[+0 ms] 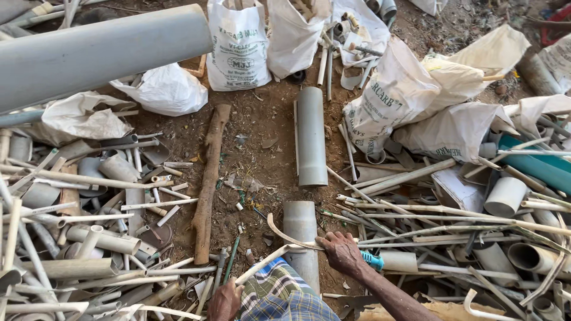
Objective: The person uses a curved blade to cut various lengths of PVC pipe while standing in a large pile of scrap piping. The person handles several pipes one by one, scoring and cutting through them by hand.
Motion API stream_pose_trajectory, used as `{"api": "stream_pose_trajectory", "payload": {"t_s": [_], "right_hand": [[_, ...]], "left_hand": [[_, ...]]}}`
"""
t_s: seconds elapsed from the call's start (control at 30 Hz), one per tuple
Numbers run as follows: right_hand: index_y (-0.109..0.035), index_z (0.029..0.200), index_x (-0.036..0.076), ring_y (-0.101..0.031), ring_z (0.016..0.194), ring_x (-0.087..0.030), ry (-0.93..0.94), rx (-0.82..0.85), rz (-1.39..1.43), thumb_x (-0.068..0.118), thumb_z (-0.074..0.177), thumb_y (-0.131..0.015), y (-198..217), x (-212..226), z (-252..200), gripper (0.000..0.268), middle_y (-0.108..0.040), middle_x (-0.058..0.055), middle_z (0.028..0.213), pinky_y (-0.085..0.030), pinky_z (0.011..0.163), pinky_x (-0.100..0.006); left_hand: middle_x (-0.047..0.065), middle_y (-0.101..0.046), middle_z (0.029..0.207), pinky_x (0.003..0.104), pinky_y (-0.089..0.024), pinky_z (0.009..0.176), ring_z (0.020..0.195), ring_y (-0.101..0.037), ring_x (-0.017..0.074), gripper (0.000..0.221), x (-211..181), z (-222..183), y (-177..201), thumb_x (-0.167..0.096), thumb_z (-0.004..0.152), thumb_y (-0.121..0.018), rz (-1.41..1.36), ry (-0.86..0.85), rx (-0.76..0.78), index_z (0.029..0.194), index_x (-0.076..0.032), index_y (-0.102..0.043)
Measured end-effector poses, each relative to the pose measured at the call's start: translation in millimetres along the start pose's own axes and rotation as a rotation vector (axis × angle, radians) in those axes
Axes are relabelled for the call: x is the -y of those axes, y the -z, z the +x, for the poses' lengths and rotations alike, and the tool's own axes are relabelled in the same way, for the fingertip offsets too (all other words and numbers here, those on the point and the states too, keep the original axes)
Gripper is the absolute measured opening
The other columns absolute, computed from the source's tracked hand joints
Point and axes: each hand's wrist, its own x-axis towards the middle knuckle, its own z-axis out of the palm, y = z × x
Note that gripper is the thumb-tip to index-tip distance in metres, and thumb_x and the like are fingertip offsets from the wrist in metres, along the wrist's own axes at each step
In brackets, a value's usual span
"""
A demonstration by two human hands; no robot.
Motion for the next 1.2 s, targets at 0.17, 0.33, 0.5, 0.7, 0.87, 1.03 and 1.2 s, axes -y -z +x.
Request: {"api": "stream_pose_trajectory", "payload": {"t_s": [0.17, 0.33, 0.5, 0.7, 0.87, 1.03, 1.2], "right_hand": [[-0.064, 0.128, 0.019, -0.061, 0.093, -0.027, 0.010, -0.044, -0.028, 0.013, 0.089, -0.060, -10, 6, 0, 0.039, -0.062, -0.009, 0.101, -0.045, 0.076, -0.049], [-0.064, 0.130, 0.021, -0.062, 0.090, -0.027, -0.047, -0.040, -0.050, 0.010, 0.093, -0.054, -26, 5, -3, 0.040, -0.062, -0.009, 0.098, -0.045, 0.076, -0.048], [-0.066, 0.122, 0.020, -0.064, 0.083, -0.030, -0.063, -0.035, -0.006, 0.008, 0.094, -0.054, -32, 5, -9, 0.033, -0.063, -0.012, 0.093, -0.048, 0.072, -0.049], [-0.065, 0.117, 0.014, -0.066, 0.073, -0.032, 0.037, 0.000, 0.020, 0.012, 0.090, -0.060, -23, -13, -13, 0.027, -0.067, -0.013, 0.085, -0.054, 0.059, -0.049], [-0.071, 0.103, 0.013, -0.067, 0.075, -0.028, 0.181, -0.018, -0.148, 0.021, 0.087, -0.076, -8, -19, -31, 0.018, -0.067, -0.010, 0.081, -0.056, 0.066, -0.047], [-0.074, 0.113, 0.018, -0.068, 0.074, -0.028, 0.215, 0.024, -0.102, 0.023, 0.069, -0.082, 12, -31, -33, 0.045, -0.070, -0.008, 0.085, -0.056, 0.062, -0.046], [-0.073, 0.129, 0.025, -0.070, 0.071, -0.021, 0.203, 0.079, -0.102, 0.013, 0.095, -0.071, 23, -45, -37, 0.036, -0.075, -0.003, 0.100, -0.058, 0.058, -0.036]], "left_hand": [[0.014, -0.077, 0.095, 0.042, -0.060, 0.068, 0.083, -0.076, 0.0285, 0.042, 14, -16, -11, -0.033, 0.100, -0.059, 0.101, 0.100, -0.212, 0.132, -0.007, -0.052], [0.023, -0.075, 0.106, 0.048, -0.061, 0.077, 0.097, -0.076, 0.0390, 0.052, 32, -43, -21, -0.041, 0.094, -0.064, -0.154, 0.270, -0.293, 0.131, -0.006, -0.054], [0.018, -0.074, 0.106, 0.055, -0.055, 0.084, 0.101, -0.070, 0.0412, 0.046, 42, -74, -29, -0.054, 0.096, -0.056, 0.057, 0.402, -0.199, 0.117, -0.015, -0.067], [0.019, -0.074, 0.097, 0.058, -0.054, 0.076, 0.092, -0.070, 0.0415, 0.046, 55, -98, -24, -0.051, 0.090, -0.063, 0.151, 0.166, -0.314, 0.115, -0.013, -0.069], [0.019, -0.071, 0.091, 0.060, -0.052, 0.073, 0.086, -0.068, 0.0436, 0.032, 69, -118, -14, -0.040, 0.095, -0.064, 0.143, 0.021, -0.343, 0.110, -0.012, -0.069], [0.005, -0.057, 0.059, 0.043, -0.048, 0.051, 0.051, -0.055, 0.0206, 0.034, 79, -113, 6, -0.041, 0.105, -0.063, 0.264, -0.039, -0.187, 0.086, -0.013, -0.061], [-0.002, -0.050, 0.051, 0.036, -0.039, 0.040, 0.041, -0.043, 0.0114, 0.035, 81, -123, 8, -0.043, 0.096, -0.072, 0.129, -0.204, -0.261, 0.077, -0.016, -0.061]]}}
